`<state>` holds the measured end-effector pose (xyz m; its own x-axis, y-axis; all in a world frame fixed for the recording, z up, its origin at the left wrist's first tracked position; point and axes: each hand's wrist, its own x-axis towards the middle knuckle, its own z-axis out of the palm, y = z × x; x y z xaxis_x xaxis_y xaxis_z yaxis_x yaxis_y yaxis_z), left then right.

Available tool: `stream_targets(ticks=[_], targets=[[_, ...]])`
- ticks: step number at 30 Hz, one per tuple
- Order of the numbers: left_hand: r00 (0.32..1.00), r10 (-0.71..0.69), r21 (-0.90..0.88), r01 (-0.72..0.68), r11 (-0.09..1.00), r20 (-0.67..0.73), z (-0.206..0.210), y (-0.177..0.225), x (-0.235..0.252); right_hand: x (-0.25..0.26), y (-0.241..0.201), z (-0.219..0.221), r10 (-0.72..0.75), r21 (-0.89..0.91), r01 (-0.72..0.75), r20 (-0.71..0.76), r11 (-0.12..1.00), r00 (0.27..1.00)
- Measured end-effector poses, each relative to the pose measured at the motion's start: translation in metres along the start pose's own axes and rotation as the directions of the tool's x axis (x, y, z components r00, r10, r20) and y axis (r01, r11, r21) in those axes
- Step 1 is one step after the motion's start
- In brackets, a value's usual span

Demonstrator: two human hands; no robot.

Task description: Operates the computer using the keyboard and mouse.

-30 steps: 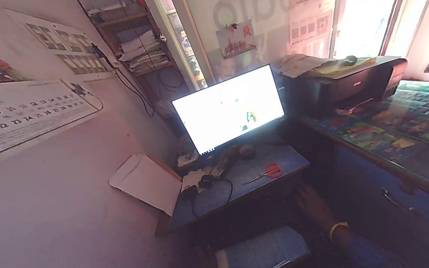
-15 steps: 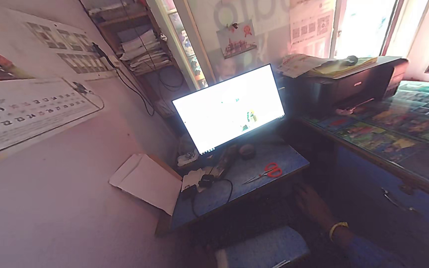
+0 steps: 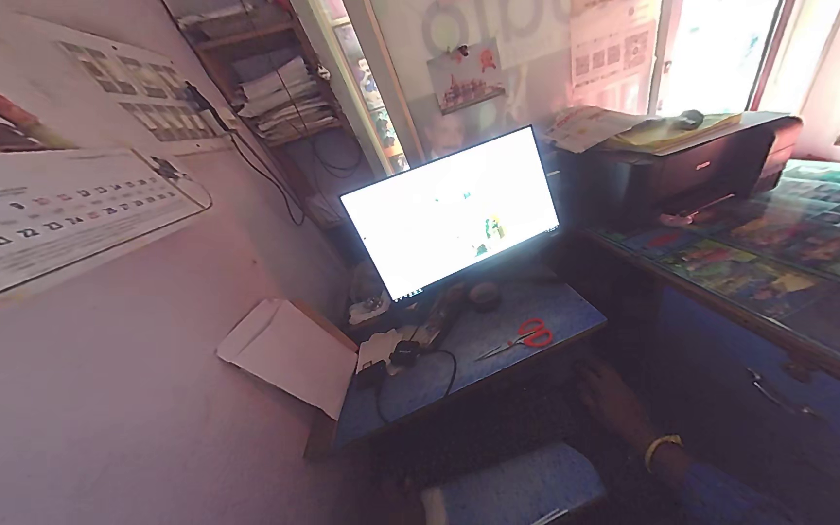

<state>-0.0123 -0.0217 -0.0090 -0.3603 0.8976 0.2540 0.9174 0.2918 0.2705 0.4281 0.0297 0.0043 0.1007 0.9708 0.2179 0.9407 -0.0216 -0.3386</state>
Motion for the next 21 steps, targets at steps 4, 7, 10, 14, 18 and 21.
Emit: stream_targets(ticks=[4,7,10,14,18,21], targets=[[1.0,-0.006,-0.004,0.006,1.0,0.02,0.003,-0.002,0.002,0.0,0.0,0.002,-0.006,0.007,0.007,-0.031,1.0,0.999],[1.0,0.009,0.007,-0.009,1.0,-0.015,0.0,-0.002,0.001,0.001,-0.001,0.001,-0.003,0.017,0.003,-0.025,1.0,1.0],[1.0,0.014,-0.021,-0.014,1.0,-0.019,-0.005,0.001,0.001,0.002,-0.003,-0.001,0.002,0.033,-0.001,-0.033,0.999,0.999],[0.995,0.024,-0.042,-0.02,0.999,0.098,-0.022,0.015,0.003,0.004,-0.006,-0.004,-0.006,0.04,0.008,-0.056,0.999,0.998],[0.957,0.259,-0.02,-0.258,0.966,0.134,-0.025,0.026,-0.003,0.008,-0.004,0.001,-0.011,0.067,0.013,-0.041,0.998,0.999],[0.862,0.503,0.023,-0.505,0.863,0.067,-0.003,0.055,-0.01,0.003,-0.011,-0.018,0.089,0.049,-0.091,0.049,0.995,0.995]])
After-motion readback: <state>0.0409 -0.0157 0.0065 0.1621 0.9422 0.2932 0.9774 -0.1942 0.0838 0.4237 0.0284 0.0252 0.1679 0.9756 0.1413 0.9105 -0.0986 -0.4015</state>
